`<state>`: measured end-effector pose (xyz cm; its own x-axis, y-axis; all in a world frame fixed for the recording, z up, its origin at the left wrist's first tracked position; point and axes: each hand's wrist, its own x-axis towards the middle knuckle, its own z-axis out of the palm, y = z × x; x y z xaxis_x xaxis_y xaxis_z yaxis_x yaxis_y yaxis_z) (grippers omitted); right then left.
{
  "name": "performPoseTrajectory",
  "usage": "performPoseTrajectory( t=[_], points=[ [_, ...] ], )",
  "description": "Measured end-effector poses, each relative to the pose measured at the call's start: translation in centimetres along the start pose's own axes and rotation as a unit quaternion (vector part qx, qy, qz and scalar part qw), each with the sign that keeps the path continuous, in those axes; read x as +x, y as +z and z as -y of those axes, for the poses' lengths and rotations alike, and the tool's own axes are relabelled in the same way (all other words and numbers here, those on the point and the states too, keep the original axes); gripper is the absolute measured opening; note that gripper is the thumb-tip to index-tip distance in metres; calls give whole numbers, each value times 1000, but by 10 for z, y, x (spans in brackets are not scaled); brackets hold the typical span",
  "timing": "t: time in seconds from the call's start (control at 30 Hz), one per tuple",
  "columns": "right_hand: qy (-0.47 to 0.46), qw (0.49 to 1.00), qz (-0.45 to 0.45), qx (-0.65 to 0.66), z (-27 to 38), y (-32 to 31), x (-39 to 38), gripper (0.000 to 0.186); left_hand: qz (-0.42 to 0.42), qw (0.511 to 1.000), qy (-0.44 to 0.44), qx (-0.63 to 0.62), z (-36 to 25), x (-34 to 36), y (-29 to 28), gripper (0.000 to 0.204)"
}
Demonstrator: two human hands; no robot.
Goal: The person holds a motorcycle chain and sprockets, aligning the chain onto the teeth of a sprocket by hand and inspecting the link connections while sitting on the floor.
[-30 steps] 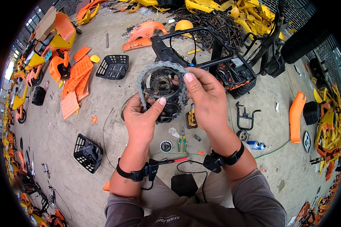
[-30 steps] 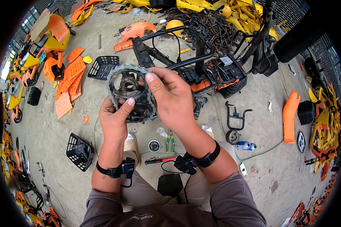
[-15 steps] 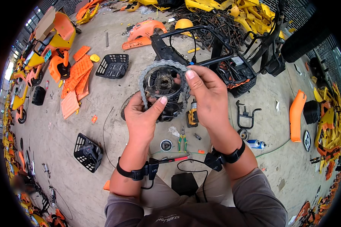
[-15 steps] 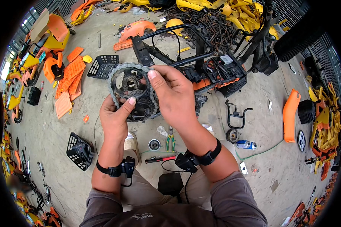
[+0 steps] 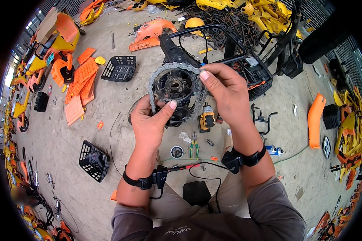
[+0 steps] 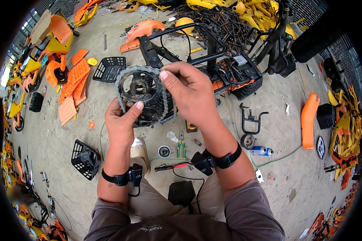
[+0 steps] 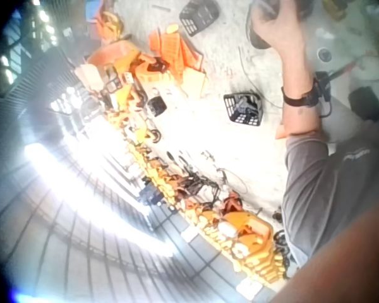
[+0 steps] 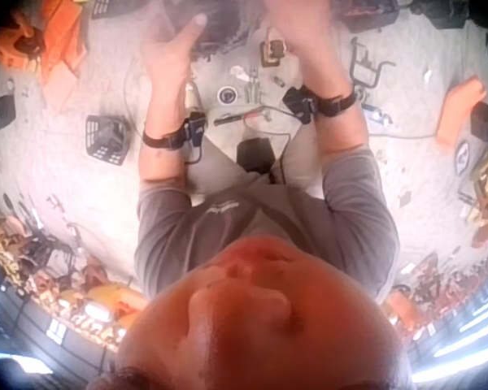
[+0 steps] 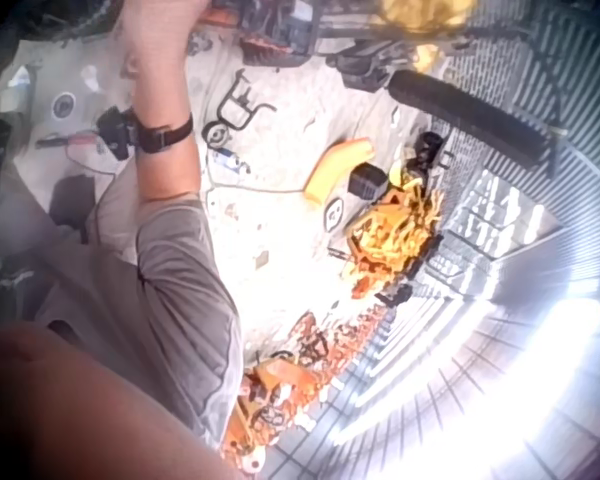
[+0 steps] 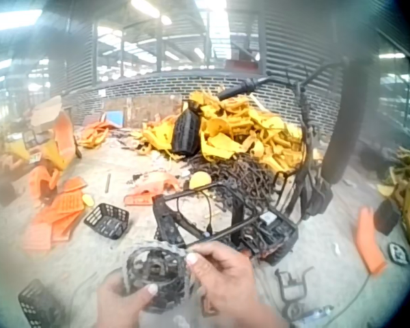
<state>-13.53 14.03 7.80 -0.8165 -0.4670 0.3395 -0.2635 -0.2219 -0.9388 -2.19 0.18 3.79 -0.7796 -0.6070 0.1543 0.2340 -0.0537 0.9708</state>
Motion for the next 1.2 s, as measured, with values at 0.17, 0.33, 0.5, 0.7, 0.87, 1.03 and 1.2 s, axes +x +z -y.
performPoseTrajectory(
  t=[0.17,0.33,0.5,0.7,0.87,1.03,1.2],
  points=[
    [-4,1000,16,-4,-4,-16,9,15,23,1000,0,15,1,4,-4,18],
    [23,999,21,-29,7,-29,12,14,59,997,-40,23,3,3,-1,17],
    [8,990,64,-123,1,-52,15,15,91,992,-54,72,15,6,-4,17],
    [-31,964,139,-225,3,-77,14,14,143,975,-89,144,36,2,-8,19],
    [-134,914,191,-333,3,-94,11,10,265,912,-76,306,55,-6,-3,25],
    [-145,899,248,-330,-2,-88,6,13,309,887,-114,323,102,-22,15,23],
    [-115,834,339,-421,-33,-65,-12,11,332,880,-143,308,191,-47,21,22]
  ],
)
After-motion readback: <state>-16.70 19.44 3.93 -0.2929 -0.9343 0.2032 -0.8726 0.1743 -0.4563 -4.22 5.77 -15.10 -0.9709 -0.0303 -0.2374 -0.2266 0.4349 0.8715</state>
